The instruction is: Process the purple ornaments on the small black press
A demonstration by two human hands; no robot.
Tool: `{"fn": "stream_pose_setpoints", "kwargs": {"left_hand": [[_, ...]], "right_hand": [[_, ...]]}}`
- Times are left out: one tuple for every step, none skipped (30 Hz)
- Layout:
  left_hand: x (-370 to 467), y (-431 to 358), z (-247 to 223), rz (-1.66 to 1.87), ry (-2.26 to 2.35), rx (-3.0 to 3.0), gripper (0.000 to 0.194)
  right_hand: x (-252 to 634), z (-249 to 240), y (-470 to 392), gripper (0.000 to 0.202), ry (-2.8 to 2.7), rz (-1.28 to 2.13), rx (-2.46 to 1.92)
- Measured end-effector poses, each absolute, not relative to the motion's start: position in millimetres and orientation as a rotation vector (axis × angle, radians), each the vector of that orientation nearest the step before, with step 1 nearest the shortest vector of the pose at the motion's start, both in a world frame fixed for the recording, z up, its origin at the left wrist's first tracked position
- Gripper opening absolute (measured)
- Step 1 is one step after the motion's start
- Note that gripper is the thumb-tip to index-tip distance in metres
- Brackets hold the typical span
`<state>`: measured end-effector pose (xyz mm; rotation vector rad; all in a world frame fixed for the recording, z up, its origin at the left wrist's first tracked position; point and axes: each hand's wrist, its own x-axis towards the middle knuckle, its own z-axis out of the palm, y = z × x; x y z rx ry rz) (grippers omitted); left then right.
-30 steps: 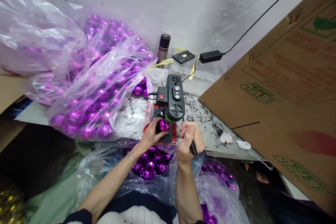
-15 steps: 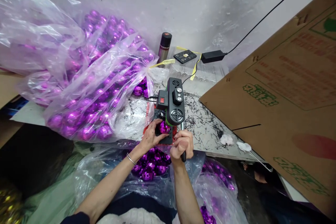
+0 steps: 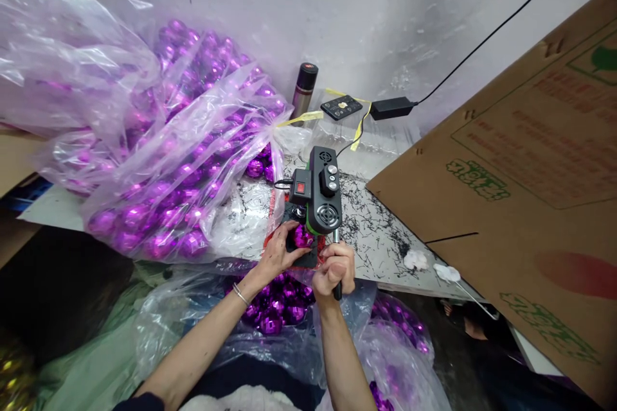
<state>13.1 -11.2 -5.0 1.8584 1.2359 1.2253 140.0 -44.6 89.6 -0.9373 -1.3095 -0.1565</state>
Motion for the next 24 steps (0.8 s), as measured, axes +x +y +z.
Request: {"fn": "stream_pose_setpoints", "kwargs": {"left_hand": [[13.1,-11.2,-4.3,1.223,1.233,1.857,0.063],[13.0,-11.2,-3.7,1.219,1.235,1.855,0.063],[13.0,-11.1,-3.3,1.215,1.24,1.851,0.063],[13.0,-11.0,-3.1,1.211,1.245,1.847,0.062],[13.1,-10.9,-3.0,1.21,1.249,1.844,0.062],[13.0,-10.7,-3.2,1.21,1.251,1.843,0.062],[13.0,-10.4,-3.4,1.212,1.252,1.843,0.062],[12.9,-10.1,-3.7,1.212,1.253,1.845,0.062],[12.8,-9.7,-4.0,1.212,1.253,1.848,0.062],[12.8,-9.4,-4.2,1.212,1.25,1.852,0.062],[12.7,-9.0,-4.4,1.213,1.247,1.857,0.062],[12.7,-8.7,-4.5,1.214,1.245,1.86,0.062],[12.7,-8.5,-4.5,1.216,1.246,1.863,0.061],[12.8,-8.3,-4.6,1.22,1.251,1.864,0.061],[13.0,-8.3,-4.6,1.225,1.257,1.864,0.061],[13.1,-8.4,-4.7,1.229,1.263,1.864,0.06],[13.1,-8.6,-4.7,1.232,1.265,1.863,0.06],[13.2,-8.7,-4.7,1.233,1.262,1.863,0.06],[13.3,-8.7,-4.6,1.232,1.259,1.863,0.06],[13.5,-8.4,-4.5,1.229,1.257,1.86,0.06],[13.9,-7.8,-4.2,1.226,1.258,1.856,0.06],[14.5,-6.9,-3.9,1.224,1.262,1.851,0.061],[15.2,-6.0,-3.4,1.222,1.265,1.845,0.062],[15.8,-5.4,-2.9,1.222,1.264,1.843,0.062]], "right_hand": [[140.2,88.9,-44.4,0.043,-1.311,-0.16,-0.94],[140.5,88.2,-44.1,0.043,-1.314,-0.164,-0.942],[140.7,87.6,-43.9,0.043,-1.316,-0.165,-0.942],[140.9,87.3,-43.6,0.044,-1.319,-0.165,-0.94],[141.0,87.3,-43.2,0.044,-1.319,-0.165,-0.935],[141.0,87.5,-42.9,0.043,-1.32,-0.164,-0.929],[141.0,87.8,-42.6,0.043,-1.323,-0.162,-0.923],[140.9,88.2,-42.4,0.043,-1.327,-0.159,-0.916],[141.0,88.6,-42.1,0.043,-1.332,-0.156,-0.91],[141.1,88.7,-41.9,0.043,-1.338,-0.153,-0.903],[141.3,88.3,-41.6,0.043,-1.342,-0.151,-0.898],[141.7,87.4,-41.2,0.042,-1.345,-0.15,-0.894],[142.2,85.9,-40.7,0.042,-1.346,-0.151,-0.892],[142.8,83.7,-40.1,0.042,-1.345,-0.155,-0.888],[143.5,81.0,-39.4,0.042,-1.346,-0.16,-0.884],[144.2,78.0,-38.6,0.041,-1.35,-0.166,-0.878],[144.7,75.2,-37.9,0.042,-1.363,-0.175,-0.87],[145.1,73.1,-37.4,0.042,-1.381,-0.184,-0.862],[145.1,72.4,-37.3,0.042,-1.394,-0.19,-0.858],[144.8,73.7,-37.7,0.043,-1.398,-0.188,-0.856],[144.2,77.4,-38.6,0.044,-1.39,-0.175,-0.86],[143.5,83.8,-39.9,0.044,-1.369,-0.151,-0.87],[142.8,92.7,-41.7,0.044,-1.341,-0.117,-0.885],[142.1,103.7,-43.6,0.044,-1.309,-0.078,-0.905]]}}
